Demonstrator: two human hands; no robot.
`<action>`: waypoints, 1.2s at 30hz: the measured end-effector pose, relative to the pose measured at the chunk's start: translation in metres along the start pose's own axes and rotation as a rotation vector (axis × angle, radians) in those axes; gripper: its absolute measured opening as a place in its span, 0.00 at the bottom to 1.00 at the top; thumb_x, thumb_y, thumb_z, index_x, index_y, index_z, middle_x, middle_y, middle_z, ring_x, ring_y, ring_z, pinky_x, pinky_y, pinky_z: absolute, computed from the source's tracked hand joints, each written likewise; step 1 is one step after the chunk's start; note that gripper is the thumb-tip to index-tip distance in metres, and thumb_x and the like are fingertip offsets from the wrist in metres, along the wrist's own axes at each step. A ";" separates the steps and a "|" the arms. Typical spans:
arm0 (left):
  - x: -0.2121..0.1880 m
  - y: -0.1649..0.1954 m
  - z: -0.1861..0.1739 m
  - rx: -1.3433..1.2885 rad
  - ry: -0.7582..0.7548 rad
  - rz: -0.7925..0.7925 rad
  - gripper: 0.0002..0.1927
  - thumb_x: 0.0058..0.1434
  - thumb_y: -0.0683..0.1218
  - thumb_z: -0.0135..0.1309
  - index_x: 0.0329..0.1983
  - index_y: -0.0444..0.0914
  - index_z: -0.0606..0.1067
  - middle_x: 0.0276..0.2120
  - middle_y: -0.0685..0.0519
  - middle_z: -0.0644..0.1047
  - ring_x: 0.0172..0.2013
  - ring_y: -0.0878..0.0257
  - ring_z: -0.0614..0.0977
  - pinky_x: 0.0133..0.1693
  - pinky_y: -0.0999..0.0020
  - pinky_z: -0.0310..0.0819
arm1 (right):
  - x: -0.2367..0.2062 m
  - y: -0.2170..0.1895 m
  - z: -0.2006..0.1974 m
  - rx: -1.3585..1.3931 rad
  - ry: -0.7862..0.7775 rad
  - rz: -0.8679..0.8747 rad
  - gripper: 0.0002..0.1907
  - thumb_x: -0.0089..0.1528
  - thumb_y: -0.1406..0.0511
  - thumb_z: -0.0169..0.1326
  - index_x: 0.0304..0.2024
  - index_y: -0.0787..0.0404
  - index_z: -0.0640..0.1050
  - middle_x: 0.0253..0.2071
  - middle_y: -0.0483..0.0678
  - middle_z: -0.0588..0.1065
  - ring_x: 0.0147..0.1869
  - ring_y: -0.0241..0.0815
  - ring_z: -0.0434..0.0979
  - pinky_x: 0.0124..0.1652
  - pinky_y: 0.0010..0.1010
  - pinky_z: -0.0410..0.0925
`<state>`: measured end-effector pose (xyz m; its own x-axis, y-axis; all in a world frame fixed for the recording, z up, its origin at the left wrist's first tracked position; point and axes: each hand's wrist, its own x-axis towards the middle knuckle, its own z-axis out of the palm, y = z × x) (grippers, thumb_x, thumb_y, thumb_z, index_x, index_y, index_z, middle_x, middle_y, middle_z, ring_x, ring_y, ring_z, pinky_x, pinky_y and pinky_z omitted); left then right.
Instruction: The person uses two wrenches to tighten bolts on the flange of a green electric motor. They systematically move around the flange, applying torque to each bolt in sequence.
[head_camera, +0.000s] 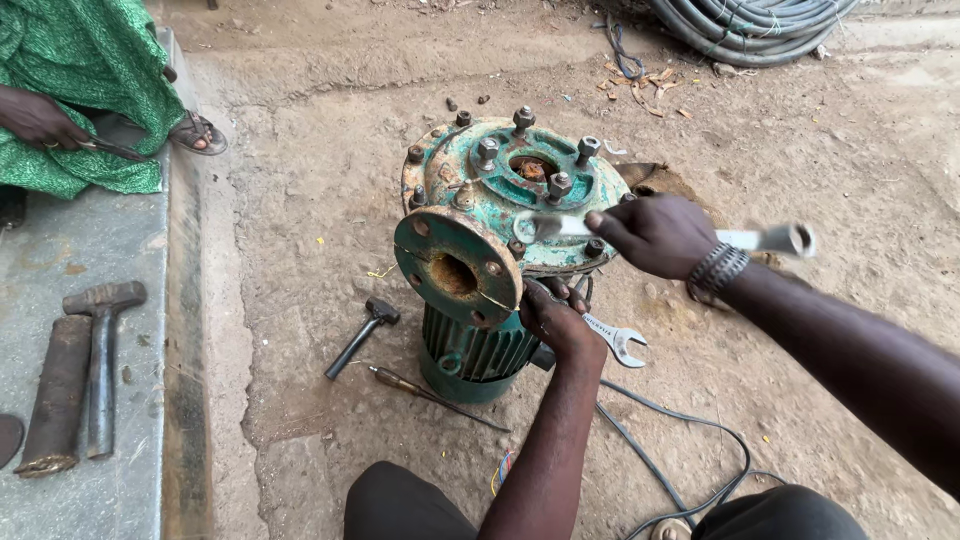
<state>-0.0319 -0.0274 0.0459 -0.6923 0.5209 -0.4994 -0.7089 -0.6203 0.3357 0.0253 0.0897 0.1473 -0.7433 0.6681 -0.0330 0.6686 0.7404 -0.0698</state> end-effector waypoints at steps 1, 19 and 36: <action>0.000 0.001 0.001 0.001 -0.001 0.004 0.14 0.74 0.57 0.39 0.47 0.44 0.69 0.24 0.58 0.66 0.20 0.69 0.62 0.24 0.74 0.57 | 0.011 0.000 0.001 -0.035 -0.020 -0.066 0.35 0.65 0.36 0.33 0.35 0.45 0.85 0.14 0.44 0.70 0.17 0.42 0.69 0.22 0.43 0.63; 0.019 -0.016 -0.008 0.032 0.042 -0.029 0.14 0.74 0.55 0.39 0.49 0.43 0.68 0.24 0.56 0.66 0.22 0.68 0.63 0.26 0.72 0.59 | -0.043 -0.039 0.026 0.083 -0.048 -0.251 0.28 0.68 0.46 0.39 0.43 0.61 0.76 0.22 0.56 0.76 0.25 0.47 0.76 0.32 0.43 0.73; 0.012 -0.009 0.001 -0.033 0.005 0.030 0.14 0.72 0.57 0.41 0.48 0.44 0.69 0.22 0.58 0.65 0.19 0.69 0.61 0.23 0.73 0.54 | -0.002 0.008 -0.001 0.289 -0.028 -0.067 0.37 0.67 0.37 0.34 0.36 0.55 0.82 0.17 0.46 0.71 0.20 0.42 0.71 0.24 0.41 0.65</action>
<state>-0.0337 -0.0148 0.0374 -0.7124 0.4990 -0.4934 -0.6830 -0.6546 0.3241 0.0328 0.0944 0.1483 -0.7885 0.6133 -0.0459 0.5871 0.7283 -0.3533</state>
